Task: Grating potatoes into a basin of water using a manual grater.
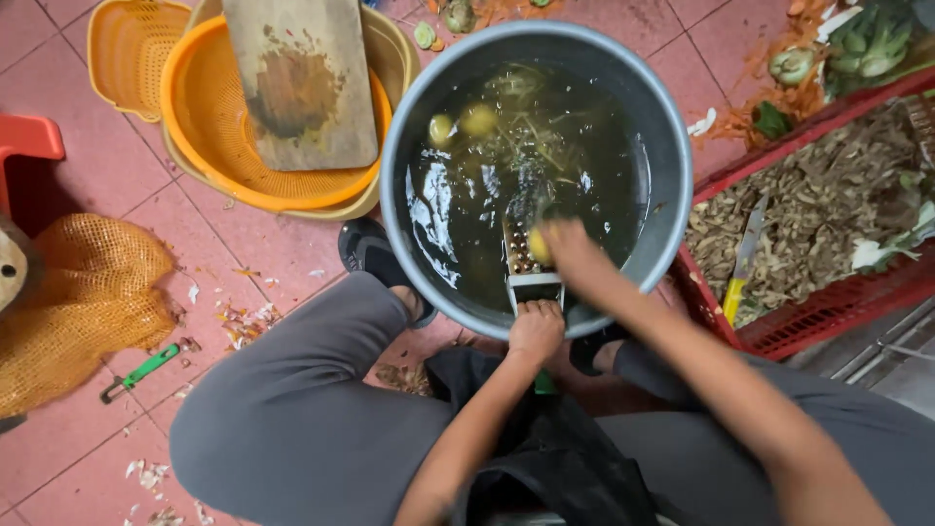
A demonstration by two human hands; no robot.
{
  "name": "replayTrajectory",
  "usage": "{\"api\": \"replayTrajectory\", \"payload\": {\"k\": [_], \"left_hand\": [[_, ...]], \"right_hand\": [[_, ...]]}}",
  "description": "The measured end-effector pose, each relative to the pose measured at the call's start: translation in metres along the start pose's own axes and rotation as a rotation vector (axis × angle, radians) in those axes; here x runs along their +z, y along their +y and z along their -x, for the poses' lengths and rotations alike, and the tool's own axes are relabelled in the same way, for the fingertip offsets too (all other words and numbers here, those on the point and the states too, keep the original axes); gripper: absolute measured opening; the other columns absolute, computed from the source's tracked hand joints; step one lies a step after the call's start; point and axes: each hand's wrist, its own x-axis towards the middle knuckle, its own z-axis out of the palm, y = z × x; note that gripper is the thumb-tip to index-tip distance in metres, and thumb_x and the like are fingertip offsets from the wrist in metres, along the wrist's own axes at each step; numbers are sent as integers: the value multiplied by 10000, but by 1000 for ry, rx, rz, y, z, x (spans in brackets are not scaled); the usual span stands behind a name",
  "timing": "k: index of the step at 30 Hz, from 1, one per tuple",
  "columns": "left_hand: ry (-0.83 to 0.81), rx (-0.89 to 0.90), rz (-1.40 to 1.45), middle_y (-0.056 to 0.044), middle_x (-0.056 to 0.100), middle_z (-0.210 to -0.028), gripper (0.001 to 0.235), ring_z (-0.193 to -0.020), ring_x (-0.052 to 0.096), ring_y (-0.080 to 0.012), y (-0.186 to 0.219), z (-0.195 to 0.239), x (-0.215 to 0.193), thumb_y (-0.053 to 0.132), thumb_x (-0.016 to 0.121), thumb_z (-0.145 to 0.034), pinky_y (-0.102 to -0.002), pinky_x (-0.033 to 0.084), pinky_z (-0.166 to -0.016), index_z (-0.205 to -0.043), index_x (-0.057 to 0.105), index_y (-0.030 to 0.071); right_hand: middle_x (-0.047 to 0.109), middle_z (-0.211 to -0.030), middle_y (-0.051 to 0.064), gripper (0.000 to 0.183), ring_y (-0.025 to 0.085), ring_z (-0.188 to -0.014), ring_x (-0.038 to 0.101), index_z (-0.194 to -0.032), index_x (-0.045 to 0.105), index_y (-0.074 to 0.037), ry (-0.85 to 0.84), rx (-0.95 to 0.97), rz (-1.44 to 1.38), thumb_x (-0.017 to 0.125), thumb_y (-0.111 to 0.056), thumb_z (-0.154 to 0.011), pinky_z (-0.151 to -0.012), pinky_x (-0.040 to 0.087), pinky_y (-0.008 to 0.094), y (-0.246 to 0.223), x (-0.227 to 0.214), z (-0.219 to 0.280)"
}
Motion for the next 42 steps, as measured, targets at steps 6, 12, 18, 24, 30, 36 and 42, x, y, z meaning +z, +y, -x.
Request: {"api": "replayTrajectory", "payload": {"k": [6,12,18,24,30,36,42], "left_hand": [[-57,2,36,-172,716,-980,262,-910,672,-327,0,-2,-3,190,548,-883,-460,505,-801,-1004,698,12],[-43,-22,30,-184,713,-990,298,-893,675,-324,-2,-5,-3,198,554,-889,-451,504,-789,-1051,680,-18],[-140,-13,82,-196,710,-987,297,-900,682,-330,-2,-6,-34,202,561,-840,-447,513,-788,-1027,674,1],[-49,-10,12,-184,716,-966,263,-869,687,-324,-1,-7,-6,186,551,-900,-450,517,-765,-1020,684,-7],[-18,0,34,-185,716,-969,286,-862,682,-327,1,-3,-2,197,567,-875,-458,514,-762,-1020,694,-15],[-87,18,51,-182,714,-982,265,-901,679,-345,0,-3,-2,205,575,-864,-483,513,-785,-989,696,5],[-56,20,9,-198,719,-986,289,-877,683,-334,-2,-4,-3,196,559,-910,-465,518,-777,-1058,679,-22]], "right_hand": [[576,-1365,234,603,437,-1269,533,-1397,494,18,147,5,-210,634,64,-812,-1047,479,475,-35,7,50],[568,-1399,225,603,440,-1324,513,-1413,514,8,241,13,-186,645,62,-826,-1110,454,473,-17,23,3],[579,-1347,228,581,446,-1271,532,-1395,517,28,267,99,-165,601,114,-827,-1040,495,461,21,48,-62],[565,-1278,283,528,477,-1157,558,-1316,524,43,228,249,-57,573,84,-791,-959,506,493,83,76,-127],[615,-1216,270,483,470,-1122,571,-1348,540,24,249,78,-269,557,72,-867,-1001,482,521,25,18,-28],[597,-1289,257,578,468,-1229,535,-1347,544,25,163,18,-245,600,66,-773,-1019,472,493,-43,-4,41],[586,-1313,241,570,462,-1236,532,-1369,545,27,294,-8,-219,575,106,-806,-1061,468,485,-20,16,-7]]}}
